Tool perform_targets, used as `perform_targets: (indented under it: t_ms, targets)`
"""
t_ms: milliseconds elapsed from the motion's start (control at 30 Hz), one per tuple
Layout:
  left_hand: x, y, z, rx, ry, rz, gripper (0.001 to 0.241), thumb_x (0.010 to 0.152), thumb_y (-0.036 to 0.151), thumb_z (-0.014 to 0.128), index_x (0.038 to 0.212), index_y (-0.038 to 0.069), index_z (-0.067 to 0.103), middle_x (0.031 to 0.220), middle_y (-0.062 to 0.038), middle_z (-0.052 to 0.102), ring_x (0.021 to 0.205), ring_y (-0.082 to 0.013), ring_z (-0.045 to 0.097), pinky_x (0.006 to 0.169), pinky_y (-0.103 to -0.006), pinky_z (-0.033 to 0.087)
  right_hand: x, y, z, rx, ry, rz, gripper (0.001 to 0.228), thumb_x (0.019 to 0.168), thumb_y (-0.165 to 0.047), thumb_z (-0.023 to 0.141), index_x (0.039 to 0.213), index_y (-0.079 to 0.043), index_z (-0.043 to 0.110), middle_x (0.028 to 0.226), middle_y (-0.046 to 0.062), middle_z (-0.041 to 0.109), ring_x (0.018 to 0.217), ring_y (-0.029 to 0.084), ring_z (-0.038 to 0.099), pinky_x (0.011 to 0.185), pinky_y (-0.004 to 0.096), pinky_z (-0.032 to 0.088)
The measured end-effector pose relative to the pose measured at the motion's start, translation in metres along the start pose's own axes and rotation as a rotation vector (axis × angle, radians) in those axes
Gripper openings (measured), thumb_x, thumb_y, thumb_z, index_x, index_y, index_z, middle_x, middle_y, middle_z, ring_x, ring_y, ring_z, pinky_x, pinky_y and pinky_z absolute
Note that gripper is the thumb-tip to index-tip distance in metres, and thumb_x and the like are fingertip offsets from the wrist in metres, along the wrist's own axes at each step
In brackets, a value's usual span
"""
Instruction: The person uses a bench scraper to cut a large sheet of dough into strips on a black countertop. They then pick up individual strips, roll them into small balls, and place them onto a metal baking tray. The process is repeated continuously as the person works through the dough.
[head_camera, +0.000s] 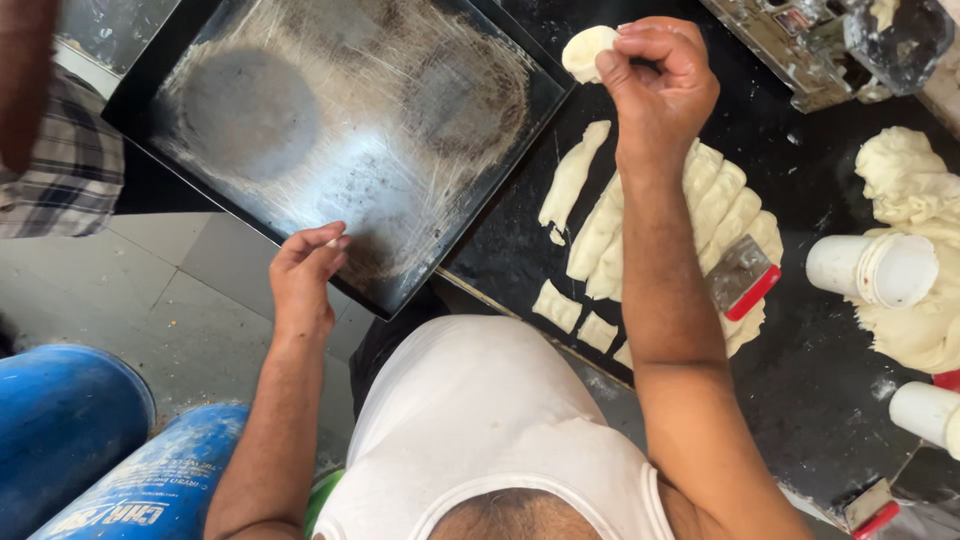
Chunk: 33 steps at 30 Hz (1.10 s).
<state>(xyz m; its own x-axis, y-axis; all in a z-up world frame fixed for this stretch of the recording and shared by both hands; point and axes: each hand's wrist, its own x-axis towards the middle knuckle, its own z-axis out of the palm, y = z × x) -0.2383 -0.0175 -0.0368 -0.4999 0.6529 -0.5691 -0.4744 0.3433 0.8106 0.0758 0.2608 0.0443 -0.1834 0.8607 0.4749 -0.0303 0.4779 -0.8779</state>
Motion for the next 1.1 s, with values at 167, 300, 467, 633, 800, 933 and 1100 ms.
perform_targets:
  t_ms: [167, 300, 467, 633, 800, 933, 1100]
  targets:
    - [0.011, 0.004, -0.011, 0.002, 0.022, 0.005, 0.012, 0.093, 0.002, 0.064, 0.103, 0.004, 0.068, 0.122, -0.011, 0.073, 0.107, -0.0194, 0.070, 0.092, -0.0320, 0.055, -0.005, 0.105, 0.012, -0.639, 0.029, -0.009, 0.009, 0.090, -0.005, 0.083, 0.094, -0.004, 0.075, 0.107, 0.011, 0.071, 0.093, 0.024, 0.068, 0.079, 0.033, 0.057]
    - [0.013, 0.005, 0.003, 0.036, -0.020, 0.062, 0.013, 0.095, 0.003, 0.064, 0.107, 0.004, 0.070, 0.120, -0.010, 0.073, 0.105, -0.0185, 0.069, 0.090, -0.0305, 0.054, -0.039, 0.086, -0.011, -0.996, 0.169, -0.085, 0.016, 0.098, -0.004, 0.069, 0.112, 0.003, 0.074, 0.109, 0.018, 0.065, 0.096, 0.032, 0.067, 0.082, 0.036, 0.055]
    - [-0.003, -0.002, 0.036, 0.106, -0.114, 0.052, 0.016, 0.094, 0.004, 0.064, 0.109, 0.003, 0.070, 0.115, -0.008, 0.073, 0.103, -0.0158, 0.070, 0.089, -0.0291, 0.056, -0.116, 0.023, -0.041, -0.744, -0.320, 0.344, 0.014, 0.097, -0.010, 0.064, 0.095, -0.005, 0.078, 0.100, 0.014, 0.075, 0.091, 0.030, 0.073, 0.085, 0.040, 0.059]
    - [-0.023, -0.052, 0.094, 0.115, -0.359, 0.051, 0.021, 0.091, 0.002, 0.069, 0.112, 0.000, 0.073, 0.101, -0.011, 0.073, 0.090, -0.0159, 0.066, 0.083, -0.0292, 0.053, -0.228, -0.023, -0.051, -1.058, -0.765, 0.513, 0.026, 0.087, -0.028, 0.081, 0.083, -0.003, 0.075, 0.087, 0.020, 0.071, 0.080, 0.040, 0.069, 0.075, 0.051, 0.055]
    - [-0.050, -0.115, 0.146, 0.392, -0.523, 0.098, 0.030, 0.085, 0.002, 0.078, 0.114, -0.001, 0.070, 0.108, -0.009, 0.072, 0.102, -0.0171, 0.068, 0.093, -0.0312, 0.054, -0.261, -0.030, -0.065, -0.727, -0.625, 0.269, 0.020, 0.076, -0.009, 0.086, 0.084, -0.002, 0.068, 0.087, 0.012, 0.069, 0.082, 0.033, 0.070, 0.078, 0.047, 0.056]
    - [-0.061, -0.120, 0.162, 0.385, -0.789, -0.094, 0.056, 0.075, -0.004, 0.083, 0.124, 0.007, 0.057, 0.116, -0.004, 0.068, 0.109, -0.0142, 0.066, 0.094, -0.0287, 0.054, -0.249, -0.039, -0.068, -0.187, -0.540, 0.660, 0.017, 0.083, -0.003, 0.080, 0.096, -0.001, 0.068, 0.089, 0.008, 0.069, 0.080, 0.017, 0.070, 0.072, 0.036, 0.058]
    - [-0.054, -0.096, 0.154, 0.276, -0.843, -0.220, 0.028, 0.085, -0.003, 0.075, 0.112, -0.001, 0.068, 0.102, -0.012, 0.074, 0.090, -0.0195, 0.073, 0.077, -0.0332, 0.062, -0.227, -0.028, -0.052, 0.083, -0.318, 0.573, 0.012, 0.095, 0.002, 0.065, 0.107, 0.000, 0.069, 0.112, 0.009, 0.064, 0.088, 0.017, 0.069, 0.077, 0.034, 0.061]
